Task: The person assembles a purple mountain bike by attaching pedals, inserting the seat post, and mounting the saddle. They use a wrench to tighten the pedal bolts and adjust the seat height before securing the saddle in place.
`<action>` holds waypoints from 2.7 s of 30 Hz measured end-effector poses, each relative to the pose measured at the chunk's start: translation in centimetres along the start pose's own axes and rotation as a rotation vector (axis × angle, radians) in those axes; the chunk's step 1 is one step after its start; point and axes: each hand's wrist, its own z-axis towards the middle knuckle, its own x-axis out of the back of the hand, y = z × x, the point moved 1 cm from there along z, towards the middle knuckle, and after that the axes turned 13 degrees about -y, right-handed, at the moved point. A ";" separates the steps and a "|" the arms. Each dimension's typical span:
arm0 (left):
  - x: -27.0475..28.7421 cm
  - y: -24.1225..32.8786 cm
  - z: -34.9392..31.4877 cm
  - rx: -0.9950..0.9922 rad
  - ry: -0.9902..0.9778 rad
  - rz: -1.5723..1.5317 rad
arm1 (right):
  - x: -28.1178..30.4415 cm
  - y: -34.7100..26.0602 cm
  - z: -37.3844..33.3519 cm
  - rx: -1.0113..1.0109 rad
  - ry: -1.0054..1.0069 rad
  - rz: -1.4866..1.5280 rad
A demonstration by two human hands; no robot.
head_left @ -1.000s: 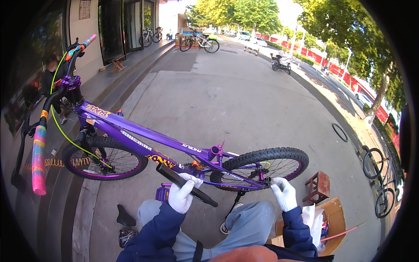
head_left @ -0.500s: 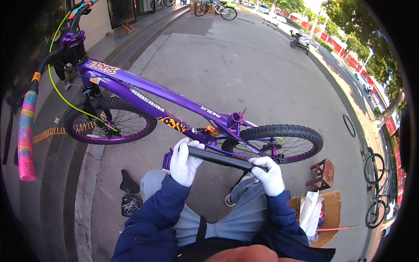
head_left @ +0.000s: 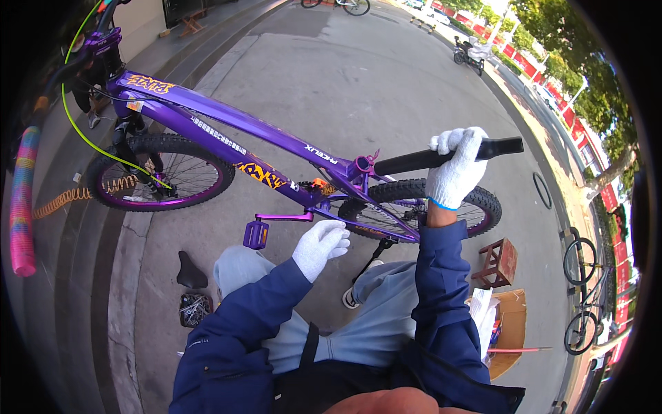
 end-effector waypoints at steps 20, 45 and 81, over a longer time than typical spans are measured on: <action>-0.4 6.9 2.4 -0.527 0.101 0.542 | 0.8 8.7 -3.5 -0.573 -0.480 -0.426; -3.8 13.8 13.6 -0.284 -0.113 1.100 | 6.0 9.9 -8.0 -0.854 -0.113 -0.397; -2.4 14.0 14.1 -0.246 -0.182 1.201 | 2.9 9.2 -9.8 -0.533 0.071 -0.270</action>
